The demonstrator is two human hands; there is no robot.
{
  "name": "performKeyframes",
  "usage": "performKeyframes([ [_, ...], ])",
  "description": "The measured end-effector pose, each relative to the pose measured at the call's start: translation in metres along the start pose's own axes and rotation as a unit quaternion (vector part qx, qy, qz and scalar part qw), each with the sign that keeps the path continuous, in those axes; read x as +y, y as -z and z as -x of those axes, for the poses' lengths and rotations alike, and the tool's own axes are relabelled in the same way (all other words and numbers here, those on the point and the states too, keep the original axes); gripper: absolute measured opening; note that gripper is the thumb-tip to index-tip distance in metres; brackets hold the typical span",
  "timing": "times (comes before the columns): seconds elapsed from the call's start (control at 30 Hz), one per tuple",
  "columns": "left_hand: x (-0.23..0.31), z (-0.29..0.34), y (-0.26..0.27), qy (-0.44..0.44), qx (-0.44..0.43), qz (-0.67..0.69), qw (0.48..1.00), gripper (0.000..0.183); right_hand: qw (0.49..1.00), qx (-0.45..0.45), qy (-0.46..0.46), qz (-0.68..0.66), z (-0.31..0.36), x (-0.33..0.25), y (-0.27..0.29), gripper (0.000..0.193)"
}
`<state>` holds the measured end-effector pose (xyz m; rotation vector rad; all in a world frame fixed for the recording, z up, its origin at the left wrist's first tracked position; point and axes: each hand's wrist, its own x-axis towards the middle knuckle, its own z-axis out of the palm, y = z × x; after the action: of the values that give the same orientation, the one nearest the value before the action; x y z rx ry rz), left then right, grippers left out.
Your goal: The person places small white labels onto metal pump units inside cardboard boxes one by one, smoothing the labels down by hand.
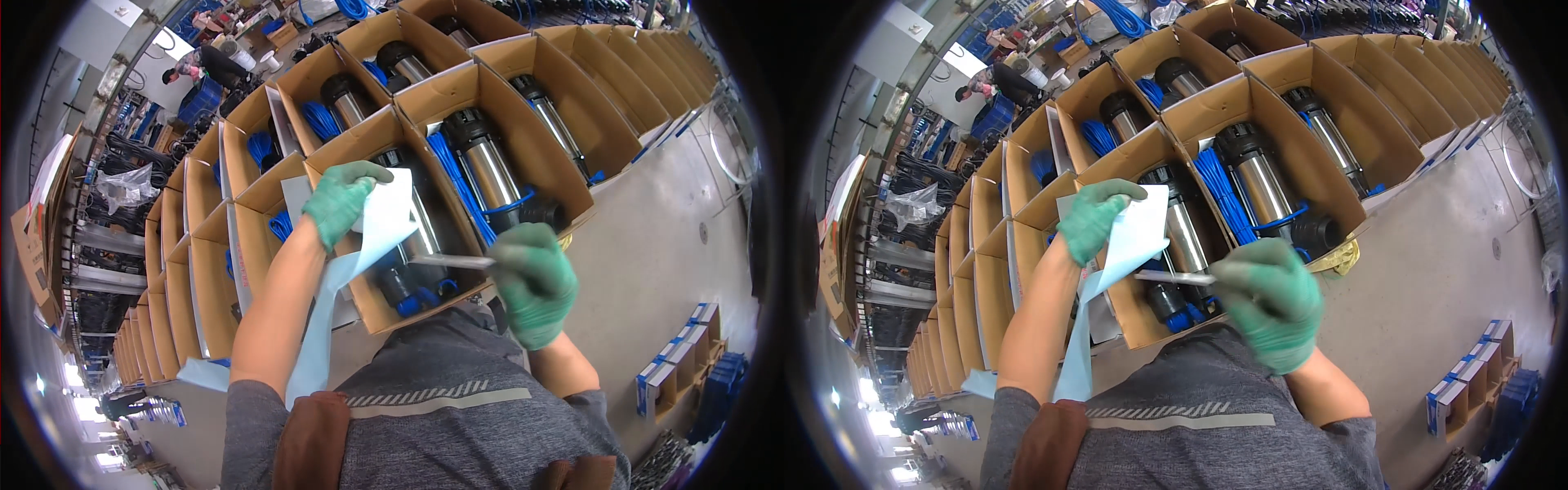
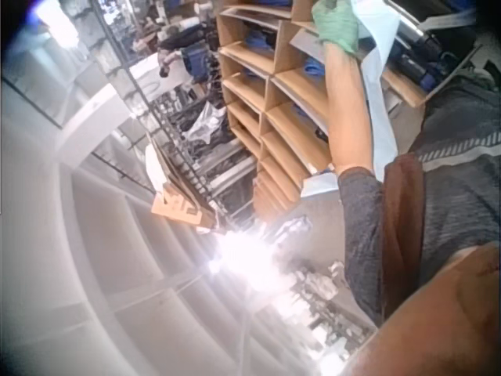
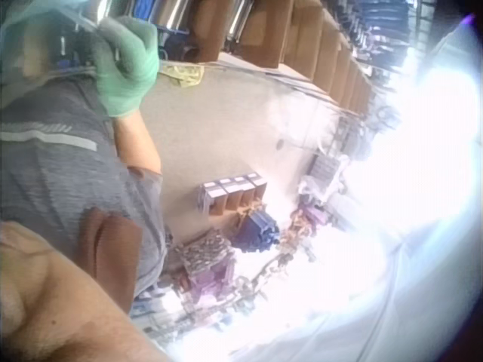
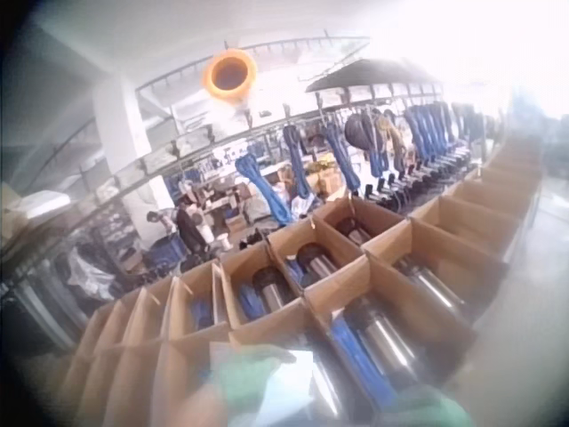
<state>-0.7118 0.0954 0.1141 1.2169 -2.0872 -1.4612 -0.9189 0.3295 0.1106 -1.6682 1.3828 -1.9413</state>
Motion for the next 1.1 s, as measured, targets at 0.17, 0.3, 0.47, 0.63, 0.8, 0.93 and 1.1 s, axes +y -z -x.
performKeyframes([
  [0.17,-0.012,-0.082,-0.032,0.1,-0.059,-0.177,0.977,0.046,0.931,0.149,-0.284,-0.175,0.008,0.038,0.036,0.016],
  [0.3,-0.027,-0.118,-0.049,0.155,-0.098,-0.21,0.96,0.063,0.9,0.19,-0.354,-0.169,0.013,0.059,0.063,0.019],
  [0.47,-0.058,-0.121,-0.044,0.16,-0.1,-0.075,0.979,0.061,0.9,0.221,-0.356,-0.123,0.024,0.067,0.095,0.023],
  [0.63,-0.06,-0.12,-0.043,0.196,-0.115,0.117,0.967,0.048,0.906,0.149,-0.381,-0.107,0.051,0.053,0.079,0.02],
  [0.8,-0.05,-0.115,-0.041,0.202,-0.092,0.111,0.969,0.045,0.915,0.076,-0.342,-0.201,0.063,0.031,0.024,0.018],
  [0.93,-0.054,-0.121,-0.042,0.211,-0.107,0.134,0.962,0.037,0.901,0.061,-0.36,-0.235,0.058,0.023,0.009,0.019],
  [1.1,-0.057,-0.123,-0.034,0.233,-0.14,0.149,0.951,0.033,0.924,0.014,-0.34,-0.177,0.058,0.014,0.013,0.017],
])
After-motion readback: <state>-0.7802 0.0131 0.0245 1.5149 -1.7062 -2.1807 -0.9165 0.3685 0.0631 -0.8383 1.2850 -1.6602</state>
